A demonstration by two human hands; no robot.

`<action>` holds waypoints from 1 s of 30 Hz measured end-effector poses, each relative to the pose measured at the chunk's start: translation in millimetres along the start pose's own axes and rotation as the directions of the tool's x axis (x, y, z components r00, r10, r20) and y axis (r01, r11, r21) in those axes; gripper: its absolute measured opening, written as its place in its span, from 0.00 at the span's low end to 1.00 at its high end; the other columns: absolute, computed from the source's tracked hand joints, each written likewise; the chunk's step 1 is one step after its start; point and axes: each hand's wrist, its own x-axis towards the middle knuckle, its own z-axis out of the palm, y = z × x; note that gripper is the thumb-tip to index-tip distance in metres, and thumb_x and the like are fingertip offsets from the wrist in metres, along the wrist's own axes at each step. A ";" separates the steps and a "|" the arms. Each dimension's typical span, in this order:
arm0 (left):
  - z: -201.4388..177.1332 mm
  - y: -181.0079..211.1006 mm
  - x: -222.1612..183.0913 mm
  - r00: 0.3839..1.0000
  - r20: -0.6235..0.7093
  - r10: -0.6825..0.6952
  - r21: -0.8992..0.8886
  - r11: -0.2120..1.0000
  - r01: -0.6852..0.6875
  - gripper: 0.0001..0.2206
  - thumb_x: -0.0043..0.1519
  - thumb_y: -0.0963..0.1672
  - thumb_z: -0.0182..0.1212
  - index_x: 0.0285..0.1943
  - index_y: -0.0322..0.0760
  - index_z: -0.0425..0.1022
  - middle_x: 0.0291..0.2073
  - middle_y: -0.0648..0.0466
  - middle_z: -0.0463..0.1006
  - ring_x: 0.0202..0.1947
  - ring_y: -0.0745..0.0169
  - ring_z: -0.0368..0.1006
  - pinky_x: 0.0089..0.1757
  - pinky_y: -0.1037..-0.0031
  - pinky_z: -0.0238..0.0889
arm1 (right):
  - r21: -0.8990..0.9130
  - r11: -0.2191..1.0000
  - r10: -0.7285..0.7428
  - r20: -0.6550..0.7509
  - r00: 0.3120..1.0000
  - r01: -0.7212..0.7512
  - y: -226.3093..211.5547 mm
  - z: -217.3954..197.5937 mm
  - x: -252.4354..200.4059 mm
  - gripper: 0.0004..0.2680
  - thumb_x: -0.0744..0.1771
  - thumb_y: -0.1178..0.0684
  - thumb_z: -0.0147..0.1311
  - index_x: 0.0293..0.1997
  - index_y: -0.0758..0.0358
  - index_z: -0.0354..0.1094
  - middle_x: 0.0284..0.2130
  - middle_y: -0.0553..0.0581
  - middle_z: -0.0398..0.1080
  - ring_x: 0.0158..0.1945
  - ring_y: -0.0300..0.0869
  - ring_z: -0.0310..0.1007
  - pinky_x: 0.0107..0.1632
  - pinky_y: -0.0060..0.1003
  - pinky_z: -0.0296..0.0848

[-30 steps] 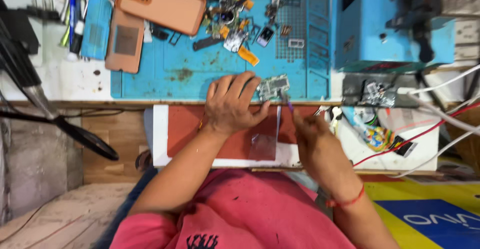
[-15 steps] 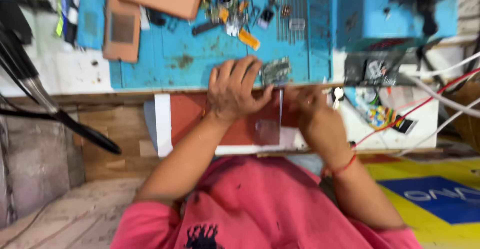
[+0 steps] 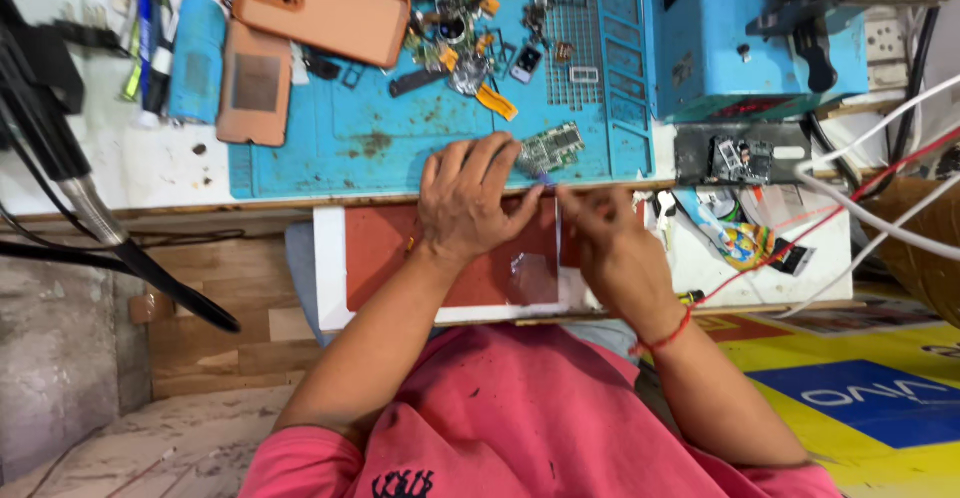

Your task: The person brushes a small circuit board on a blue mat and then directs a heat gun at the board while holding it with one hand.

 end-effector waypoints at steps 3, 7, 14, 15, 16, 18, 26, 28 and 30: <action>-0.2 -1.8 -1.2 1.000 0.016 0.008 0.001 1.000 -0.008 0.20 0.58 0.54 0.68 0.52 0.40 0.79 0.54 0.56 0.77 0.51 0.56 0.71 0.49 0.61 0.63 | -0.024 0.999 0.021 -0.025 0.999 -0.022 0.0 1.2 -9.2 0.20 0.65 0.63 0.53 0.64 0.48 0.71 0.46 0.58 0.68 0.37 0.52 0.75 0.34 0.46 0.75; 1.7 -1.8 -1.8 1.000 0.011 0.007 0.020 1.000 -0.007 0.20 0.59 0.54 0.68 0.52 0.41 0.79 0.55 0.57 0.76 0.50 0.56 0.71 0.49 0.61 0.62 | 0.007 0.990 0.144 -0.049 0.988 -0.144 12.9 3.6 -12.4 0.20 0.65 0.64 0.52 0.65 0.50 0.71 0.47 0.59 0.68 0.39 0.53 0.74 0.37 0.47 0.74; 0.0 0.3 -3.8 1.000 0.024 0.004 0.005 1.000 -0.005 0.20 0.60 0.54 0.67 0.54 0.40 0.80 0.54 0.56 0.76 0.51 0.56 0.70 0.49 0.61 0.62 | -0.020 0.989 0.141 -0.075 0.987 -0.143 22.2 4.0 -10.6 0.20 0.66 0.64 0.52 0.66 0.53 0.71 0.47 0.60 0.69 0.42 0.55 0.74 0.37 0.49 0.73; -0.5 -0.9 -2.4 1.000 0.021 0.012 -0.002 1.000 -0.012 0.20 0.60 0.54 0.67 0.54 0.40 0.79 0.55 0.56 0.76 0.52 0.56 0.70 0.50 0.61 0.62 | -0.021 0.992 0.125 -0.054 0.991 -0.127 18.9 4.2 -9.9 0.19 0.66 0.63 0.52 0.64 0.51 0.71 0.46 0.59 0.69 0.40 0.54 0.75 0.36 0.48 0.73; -1.0 -2.3 -0.9 0.999 0.027 0.017 0.009 1.000 -0.017 0.20 0.60 0.54 0.67 0.54 0.40 0.80 0.55 0.56 0.76 0.52 0.56 0.70 0.50 0.61 0.62 | -0.021 0.994 0.109 -0.032 0.994 -0.110 14.5 5.3 -10.6 0.19 0.66 0.62 0.53 0.63 0.50 0.72 0.45 0.59 0.69 0.38 0.54 0.75 0.35 0.48 0.74; -0.8 -1.4 -2.4 0.998 0.051 0.022 0.018 1.000 -0.023 0.20 0.60 0.54 0.67 0.54 0.40 0.80 0.55 0.56 0.76 0.51 0.56 0.70 0.49 0.60 0.62 | -0.028 0.992 0.120 -0.051 0.991 -0.121 14.7 3.2 -10.4 0.18 0.66 0.62 0.53 0.62 0.49 0.72 0.45 0.59 0.70 0.36 0.52 0.75 0.35 0.47 0.74; -9.9 3.8 0.0 0.986 0.146 -0.081 -0.084 0.992 0.094 0.22 0.58 0.54 0.68 0.56 0.42 0.78 0.58 0.56 0.74 0.56 0.53 0.69 0.53 0.59 0.61 | -0.113 0.988 0.101 -0.026 0.995 -0.104 17.8 -0.1 -4.6 0.20 0.64 0.61 0.55 0.63 0.49 0.72 0.44 0.59 0.70 0.28 0.53 0.74 0.27 0.48 0.72; -17.8 2.3 -5.3 0.975 0.186 -0.121 -0.281 0.944 0.171 0.24 0.59 0.53 0.68 0.61 0.40 0.75 0.61 0.54 0.72 0.60 0.51 0.68 0.58 0.59 0.60 | -0.117 0.992 0.043 -0.106 0.993 -0.055 20.0 -2.2 -2.6 0.18 0.67 0.60 0.55 0.65 0.49 0.70 0.44 0.58 0.69 0.30 0.53 0.74 0.28 0.47 0.72; -31.5 -5.5 -12.9 0.974 0.166 -0.156 -0.565 0.794 0.224 0.28 0.62 0.52 0.69 0.68 0.38 0.70 0.67 0.49 0.69 0.67 0.50 0.65 0.65 0.59 0.59 | -0.100 0.995 -0.030 -0.125 0.992 0.018 18.4 -0.8 -1.6 0.18 0.67 0.60 0.55 0.65 0.49 0.69 0.44 0.57 0.69 0.31 0.53 0.74 0.28 0.47 0.72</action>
